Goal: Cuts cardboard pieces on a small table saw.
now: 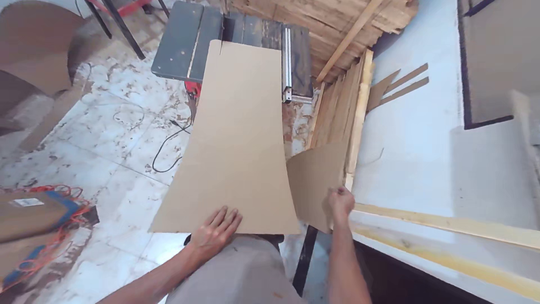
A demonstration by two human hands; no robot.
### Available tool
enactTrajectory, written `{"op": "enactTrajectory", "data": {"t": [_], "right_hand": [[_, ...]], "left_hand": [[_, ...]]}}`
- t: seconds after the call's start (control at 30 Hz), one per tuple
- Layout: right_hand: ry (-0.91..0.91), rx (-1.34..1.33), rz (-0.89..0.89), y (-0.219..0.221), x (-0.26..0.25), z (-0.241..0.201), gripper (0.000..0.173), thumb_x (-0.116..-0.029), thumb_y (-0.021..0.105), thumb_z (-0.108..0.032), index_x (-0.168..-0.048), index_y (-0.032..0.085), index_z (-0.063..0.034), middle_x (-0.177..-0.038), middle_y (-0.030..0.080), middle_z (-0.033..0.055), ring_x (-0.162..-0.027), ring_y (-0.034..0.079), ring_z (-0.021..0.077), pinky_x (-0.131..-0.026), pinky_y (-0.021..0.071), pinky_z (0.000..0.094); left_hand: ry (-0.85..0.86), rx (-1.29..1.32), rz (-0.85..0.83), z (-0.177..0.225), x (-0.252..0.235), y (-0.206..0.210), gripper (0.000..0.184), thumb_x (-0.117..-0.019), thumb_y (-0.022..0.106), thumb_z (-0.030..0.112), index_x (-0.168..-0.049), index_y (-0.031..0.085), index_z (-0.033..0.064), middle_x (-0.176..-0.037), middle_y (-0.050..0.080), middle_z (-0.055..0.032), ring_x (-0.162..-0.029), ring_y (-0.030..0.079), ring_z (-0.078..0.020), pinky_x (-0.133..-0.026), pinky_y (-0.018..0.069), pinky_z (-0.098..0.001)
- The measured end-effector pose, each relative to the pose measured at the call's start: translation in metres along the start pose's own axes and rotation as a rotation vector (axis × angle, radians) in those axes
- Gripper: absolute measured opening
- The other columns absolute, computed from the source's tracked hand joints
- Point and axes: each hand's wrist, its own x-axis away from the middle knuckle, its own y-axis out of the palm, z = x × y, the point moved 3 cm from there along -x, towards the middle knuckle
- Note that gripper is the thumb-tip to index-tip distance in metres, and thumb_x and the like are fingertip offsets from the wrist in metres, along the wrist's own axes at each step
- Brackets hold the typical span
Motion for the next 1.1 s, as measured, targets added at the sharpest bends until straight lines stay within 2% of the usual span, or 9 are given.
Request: {"op": "enactTrajectory", "data": {"t": [0.07,0.2,0.33,0.43,0.57,0.63,0.77,0.9,1.1], "right_hand": [[-0.019,0.035,-0.081,0.033,0.000,-0.011,0.027,-0.0966,0.066,-0.023,-0.112,0.072,-0.0007,-0.100,0.072,0.0246,-0.097,0.069,0.0438,-0.085,0.0518,0.0673],[-0.116,0.035,-0.189,0.087,-0.001,-0.024,0.026,-0.0964,0.066,-0.021,-0.110,0.070,0.0004,-0.098,0.071,0.0241,-0.095,0.069,0.0428,-0.084,0.0520,0.0667],[-0.181,0.017,-0.285,0.109,0.009,-0.044,0.026,-0.0975,0.063,-0.022,-0.113,0.072,-0.0035,-0.101,0.072,0.0204,-0.097,0.070,0.0388,-0.086,0.0530,0.0638],[-0.222,0.040,-0.311,0.108,0.011,-0.051,0.025,-0.0982,0.060,-0.022,-0.113,0.071,-0.0051,-0.101,0.073,0.0187,-0.097,0.070,0.0377,-0.085,0.0532,0.0623],[-0.241,0.030,-0.321,0.099,0.005,-0.052,0.026,-0.0984,0.060,-0.022,-0.116,0.070,-0.0050,-0.101,0.073,0.0178,-0.097,0.070,0.0361,-0.086,0.0534,0.0602],[-0.242,0.033,-0.305,0.091,0.004,-0.051,0.027,-0.0980,0.060,-0.021,-0.116,0.070,-0.0044,-0.102,0.073,0.0185,-0.098,0.070,0.0370,-0.086,0.0532,0.0606],[-0.218,0.037,-0.271,0.079,0.005,-0.044,0.029,-0.0981,0.059,-0.023,-0.118,0.071,-0.0060,-0.104,0.073,0.0180,-0.098,0.071,0.0366,-0.086,0.0539,0.0607],[-0.192,0.031,-0.249,0.072,0.008,-0.041,0.026,-0.0987,0.062,-0.024,-0.115,0.071,-0.0063,-0.104,0.073,0.0169,-0.099,0.070,0.0355,-0.087,0.0537,0.0601],[-0.170,0.022,-0.239,0.075,0.011,-0.039,0.026,-0.0987,0.062,-0.023,-0.118,0.071,-0.0074,-0.105,0.073,0.0167,-0.100,0.070,0.0356,-0.087,0.0535,0.0598]], "left_hand": [[-0.012,-0.011,0.014,0.007,0.005,-0.019,0.038,-0.1078,0.041,0.031,-0.132,0.069,0.0218,-0.131,0.072,-0.0004,-0.123,0.067,-0.0256,-0.099,0.0557,-0.0402],[-0.020,-0.003,-0.002,0.025,0.025,-0.057,0.036,-0.1074,0.044,0.022,-0.137,0.065,0.0221,-0.137,0.069,0.0007,-0.130,0.062,-0.0233,-0.106,0.0510,-0.0382],[-0.026,0.012,-0.088,0.042,0.048,-0.092,0.039,-0.1078,0.043,0.016,-0.142,0.060,0.0225,-0.144,0.064,0.0015,-0.137,0.056,-0.0222,-0.110,0.0473,-0.0384],[-0.027,0.031,-0.064,0.058,0.054,-0.097,0.038,-0.1082,0.042,0.014,-0.140,0.062,0.0215,-0.142,0.065,0.0006,-0.137,0.057,-0.0220,-0.111,0.0471,-0.0383],[0.006,-0.004,0.010,0.068,0.051,-0.080,0.039,-0.1088,0.038,0.018,-0.138,0.063,0.0208,-0.141,0.066,0.0001,-0.135,0.057,-0.0217,-0.110,0.0472,-0.0373],[0.034,-0.018,0.009,0.069,0.051,-0.069,0.038,-0.1081,0.039,0.015,-0.138,0.063,0.0195,-0.139,0.067,-0.0009,-0.133,0.060,-0.0229,-0.107,0.0492,-0.0377],[0.075,-0.033,-0.005,0.059,0.057,-0.055,0.039,-0.1068,0.042,0.012,-0.137,0.064,0.0209,-0.138,0.068,0.0002,-0.130,0.062,-0.0223,-0.104,0.0519,-0.0371],[0.090,-0.051,-0.023,0.046,0.060,-0.056,0.040,-0.1053,0.042,0.010,-0.137,0.064,0.0206,-0.137,0.068,-0.0002,-0.129,0.063,-0.0237,-0.102,0.0533,-0.0381],[0.110,-0.062,-0.004,0.037,0.052,-0.062,0.039,-0.1053,0.043,0.009,-0.137,0.065,0.0190,-0.137,0.068,-0.0014,-0.128,0.064,-0.0241,-0.102,0.0532,-0.0377]]}}
